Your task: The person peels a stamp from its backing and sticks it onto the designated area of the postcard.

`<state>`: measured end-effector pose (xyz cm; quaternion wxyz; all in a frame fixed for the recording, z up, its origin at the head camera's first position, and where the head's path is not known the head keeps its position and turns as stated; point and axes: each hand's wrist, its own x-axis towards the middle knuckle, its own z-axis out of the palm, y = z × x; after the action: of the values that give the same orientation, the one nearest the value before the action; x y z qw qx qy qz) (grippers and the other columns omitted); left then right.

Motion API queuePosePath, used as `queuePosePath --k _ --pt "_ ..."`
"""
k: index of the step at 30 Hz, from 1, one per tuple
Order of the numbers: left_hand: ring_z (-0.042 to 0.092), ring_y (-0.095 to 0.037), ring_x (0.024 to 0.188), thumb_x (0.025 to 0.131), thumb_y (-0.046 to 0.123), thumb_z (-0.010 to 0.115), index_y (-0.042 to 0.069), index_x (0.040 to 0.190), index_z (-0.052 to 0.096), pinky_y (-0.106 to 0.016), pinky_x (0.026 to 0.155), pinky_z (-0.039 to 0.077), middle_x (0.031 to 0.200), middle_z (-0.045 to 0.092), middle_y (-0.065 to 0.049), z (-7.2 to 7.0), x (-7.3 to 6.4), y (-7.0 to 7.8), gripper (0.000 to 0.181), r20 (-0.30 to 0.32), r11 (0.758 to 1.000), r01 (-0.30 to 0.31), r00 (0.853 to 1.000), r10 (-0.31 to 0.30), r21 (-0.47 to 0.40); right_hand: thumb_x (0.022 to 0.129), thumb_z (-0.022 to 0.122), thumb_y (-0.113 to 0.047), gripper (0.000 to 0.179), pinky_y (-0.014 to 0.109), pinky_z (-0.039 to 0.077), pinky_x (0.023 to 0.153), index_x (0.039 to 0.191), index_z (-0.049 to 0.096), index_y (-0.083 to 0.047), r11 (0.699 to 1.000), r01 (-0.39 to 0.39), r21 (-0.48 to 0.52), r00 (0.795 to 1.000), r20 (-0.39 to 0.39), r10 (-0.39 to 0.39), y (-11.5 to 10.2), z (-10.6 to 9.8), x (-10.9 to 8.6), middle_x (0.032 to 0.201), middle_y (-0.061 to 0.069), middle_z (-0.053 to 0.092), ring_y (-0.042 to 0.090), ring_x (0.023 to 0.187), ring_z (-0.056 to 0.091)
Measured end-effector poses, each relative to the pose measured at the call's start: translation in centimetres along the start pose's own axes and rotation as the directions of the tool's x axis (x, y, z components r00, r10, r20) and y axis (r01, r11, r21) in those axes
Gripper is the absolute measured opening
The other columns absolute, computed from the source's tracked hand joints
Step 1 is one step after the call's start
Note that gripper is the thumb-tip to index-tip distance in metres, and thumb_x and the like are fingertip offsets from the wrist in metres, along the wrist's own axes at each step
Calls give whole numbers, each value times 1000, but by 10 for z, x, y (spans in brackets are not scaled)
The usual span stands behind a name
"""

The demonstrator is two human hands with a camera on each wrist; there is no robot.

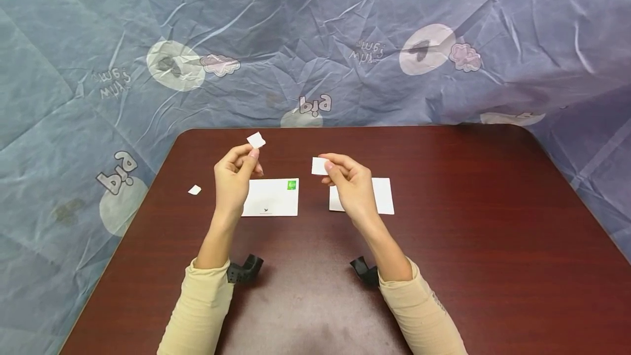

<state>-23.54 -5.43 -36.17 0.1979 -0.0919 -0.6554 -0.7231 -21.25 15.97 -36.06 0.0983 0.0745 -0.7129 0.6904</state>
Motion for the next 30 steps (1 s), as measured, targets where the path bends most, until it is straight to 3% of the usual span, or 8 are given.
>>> queuePosePath --k 6,9,16,22,27,30 --pt "55 -8 56 96 1 58 -11 103 60 -21 61 51 59 56 4 -12 8 -6 15 -89 991 116 989 -122 -63 97 58 -5 23 25 50 70 114 64 8 1000 -7 1 1000 -8 7 0 -1 0 71 7 67 10 64 60" --pt "55 -7 57 97 3 58 -10 106 59 -20 61 50 60 56 4 -21 13 -12 17 -115 981 170 977 -180 -91 97 58 -5 23 24 50 71 115 64 8 1000 -8 -7 1000 -7 8 0 0 0 71 3 66 10 65 60" --pt "54 -5 56 98 8 58 -6 110 59 -17 60 48 62 57 5 -41 21 -29 18 -175 946 293 933 -314 -136 97 58 -7 24 24 49 71 116 64 7 1000 -2 -15 1000 -7 2 0 0 -2 69 -1 65 10 65 60" --pt "53 -4 53 98 9 58 -4 112 60 -17 59 45 62 57 5 -56 25 -43 20 -215 920 366 896 -389 -141 97 58 -7 24 24 49 71 116 64 7 1000 2 -11 1000 -4 -2 0 1 -2 69 -1 65 10 65 60" --pt "54 -4 55 99 12 57 -4 119 59 -17 59 44 64 57 6 -67 26 -53 26 -224 897 431 869 -441 -93 97 59 -7 24 24 49 72 115 65 7 1000 2 -13 1000 -1 -2 0 1 -2 68 -2 64 10 66 60" --pt "55 -4 58 100 16 56 -2 127 57 -16 58 42 68 58 6 -74 26 -58 32 -221 875 482 849 -480 -46 97 59 -7 23 24 49 72 115 65 6 1000 5 -11 1000 3 -5 0 1 -2 70 7 66 10 66 60"
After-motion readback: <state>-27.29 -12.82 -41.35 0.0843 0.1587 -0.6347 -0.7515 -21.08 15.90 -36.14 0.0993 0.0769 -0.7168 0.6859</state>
